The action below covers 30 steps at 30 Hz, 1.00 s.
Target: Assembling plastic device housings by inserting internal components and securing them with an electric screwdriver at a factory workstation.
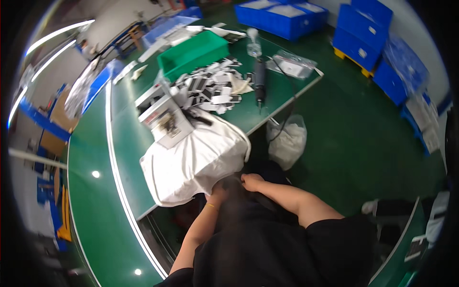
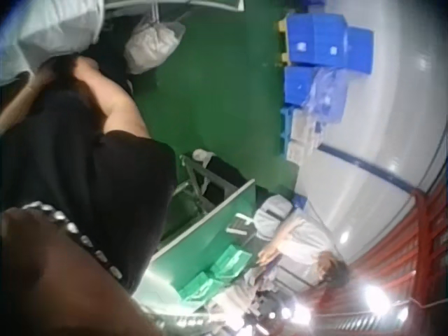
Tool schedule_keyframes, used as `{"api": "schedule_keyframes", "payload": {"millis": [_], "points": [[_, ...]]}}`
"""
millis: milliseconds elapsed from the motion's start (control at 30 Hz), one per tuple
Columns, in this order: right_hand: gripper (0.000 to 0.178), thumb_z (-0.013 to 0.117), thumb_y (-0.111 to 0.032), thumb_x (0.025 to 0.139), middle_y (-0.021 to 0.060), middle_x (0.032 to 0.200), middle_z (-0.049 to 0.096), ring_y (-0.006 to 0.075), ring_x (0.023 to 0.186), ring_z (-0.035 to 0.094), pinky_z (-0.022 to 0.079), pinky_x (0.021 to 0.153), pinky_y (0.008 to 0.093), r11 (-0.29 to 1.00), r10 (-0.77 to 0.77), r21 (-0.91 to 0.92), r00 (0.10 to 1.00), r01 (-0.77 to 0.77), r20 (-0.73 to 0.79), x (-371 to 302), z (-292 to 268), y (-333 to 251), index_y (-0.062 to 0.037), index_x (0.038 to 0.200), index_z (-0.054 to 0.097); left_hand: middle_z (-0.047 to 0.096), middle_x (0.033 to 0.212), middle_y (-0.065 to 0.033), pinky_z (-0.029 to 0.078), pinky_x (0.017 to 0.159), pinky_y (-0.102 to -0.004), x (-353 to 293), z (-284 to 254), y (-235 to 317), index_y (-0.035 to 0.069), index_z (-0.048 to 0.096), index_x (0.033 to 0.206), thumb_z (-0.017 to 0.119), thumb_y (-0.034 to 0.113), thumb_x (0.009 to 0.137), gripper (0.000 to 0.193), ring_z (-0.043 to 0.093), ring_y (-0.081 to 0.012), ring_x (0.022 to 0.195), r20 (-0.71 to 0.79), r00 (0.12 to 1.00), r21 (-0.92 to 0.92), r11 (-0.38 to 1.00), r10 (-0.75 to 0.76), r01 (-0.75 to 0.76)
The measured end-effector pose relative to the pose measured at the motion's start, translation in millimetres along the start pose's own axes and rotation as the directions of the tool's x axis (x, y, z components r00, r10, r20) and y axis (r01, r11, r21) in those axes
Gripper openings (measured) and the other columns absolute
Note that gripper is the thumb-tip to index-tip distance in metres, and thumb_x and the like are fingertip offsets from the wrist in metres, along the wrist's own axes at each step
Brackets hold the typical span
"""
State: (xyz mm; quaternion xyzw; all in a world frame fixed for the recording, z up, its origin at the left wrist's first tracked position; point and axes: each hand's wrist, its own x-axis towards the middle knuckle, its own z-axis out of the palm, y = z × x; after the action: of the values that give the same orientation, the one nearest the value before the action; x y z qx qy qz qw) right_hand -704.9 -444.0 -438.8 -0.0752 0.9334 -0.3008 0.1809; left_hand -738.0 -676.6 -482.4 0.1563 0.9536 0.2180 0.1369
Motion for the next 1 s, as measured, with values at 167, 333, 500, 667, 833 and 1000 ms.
{"api": "schedule_keyframes", "payload": {"millis": [167, 333, 500, 667, 833, 1000], "points": [[0.030, 0.061, -0.023, 0.085, 0.0167, 0.107, 0.067, 0.0357, 0.103, 0.063, 0.050, 0.088, 0.0462, 0.998, 0.003, -0.063, 1.000, -0.004, -0.006, -11, -1, -15, -0.0080, 0.111, 0.060, 0.031, 0.156, -0.0039, 0.010, 0.117, -0.0561, -54, -74, 89, 0.025, 0.043, 0.145, 0.041, 0.056, 0.088, 0.065, 0.022, -0.0244, 0.146, 0.141, 0.976, 0.351, 0.930, -0.168, 0.110], [0.034, 0.063, -0.021, 0.084, 0.0180, 0.108, 0.067, 0.0364, 0.104, 0.063, 0.050, 0.089, 0.0462, 0.999, 0.003, -0.049, 0.992, -0.009, -0.124, -26, -4, -22, -0.0076, 0.115, 0.058, 0.031, 0.157, -0.0060, 0.016, 0.115, -0.0537, -55, -63, 84, 0.025, 0.052, 0.140, 0.053, 0.052, 0.083, 0.063, 0.030, -0.0268, 0.143, 0.022, 0.982, 0.332, 0.928, -0.186, 0.168], [0.032, 0.062, -0.021, 0.083, 0.0179, 0.106, 0.068, 0.0362, 0.103, 0.063, 0.050, 0.089, 0.0459, 0.997, -0.073, 0.015, 0.983, 0.076, -0.171, -42, -5, -21, -0.0068, 0.112, 0.061, 0.031, 0.157, -0.0077, 0.018, 0.115, -0.0514, -58, -53, 90, 0.023, 0.055, 0.137, 0.057, 0.051, 0.082, 0.061, 0.034, -0.0281, 0.141, -0.025, 0.995, 0.402, 0.911, -0.092, 0.094], [0.028, 0.062, -0.021, 0.083, 0.0162, 0.104, 0.068, 0.0353, 0.100, 0.064, 0.051, 0.087, 0.0456, 0.996, -0.074, 0.039, 0.966, 0.086, -0.249, -48, -5, -15, -0.0067, 0.107, 0.063, 0.036, 0.153, -0.0110, 0.029, 0.112, -0.0492, -64, -60, 106, 0.020, 0.060, 0.129, 0.065, 0.043, 0.080, 0.055, 0.042, -0.0315, 0.135, -0.019, 0.996, 0.213, 0.973, -0.092, 0.094], [0.024, 0.061, -0.021, 0.082, 0.0156, 0.100, 0.069, 0.0356, 0.097, 0.065, 0.051, 0.084, 0.0464, 0.992, -0.099, 0.046, 0.961, 0.115, -0.258, -50, -5, -16, -0.0085, 0.101, 0.065, 0.038, 0.150, -0.0135, 0.040, 0.104, -0.0496, -73, -60, 109, 0.017, 0.060, 0.126, 0.067, 0.042, 0.079, 0.054, 0.053, -0.0309, 0.124, -0.115, 0.993, 0.415, 0.909, 0.013, 0.036], [0.023, 0.060, -0.021, 0.081, 0.0155, 0.099, 0.069, 0.0358, 0.097, 0.065, 0.051, 0.084, 0.0463, 0.988, -0.131, 0.048, 0.959, 0.147, -0.253, -44, -3, -16, -0.0090, 0.100, 0.066, 0.039, 0.149, -0.0138, 0.053, 0.083, -0.0462, -80, -76, 108, 0.018, 0.053, 0.134, 0.066, 0.041, 0.081, 0.059, 0.061, -0.0281, 0.113, -0.198, 0.977, 0.355, 0.922, -0.085, 0.152]]}}
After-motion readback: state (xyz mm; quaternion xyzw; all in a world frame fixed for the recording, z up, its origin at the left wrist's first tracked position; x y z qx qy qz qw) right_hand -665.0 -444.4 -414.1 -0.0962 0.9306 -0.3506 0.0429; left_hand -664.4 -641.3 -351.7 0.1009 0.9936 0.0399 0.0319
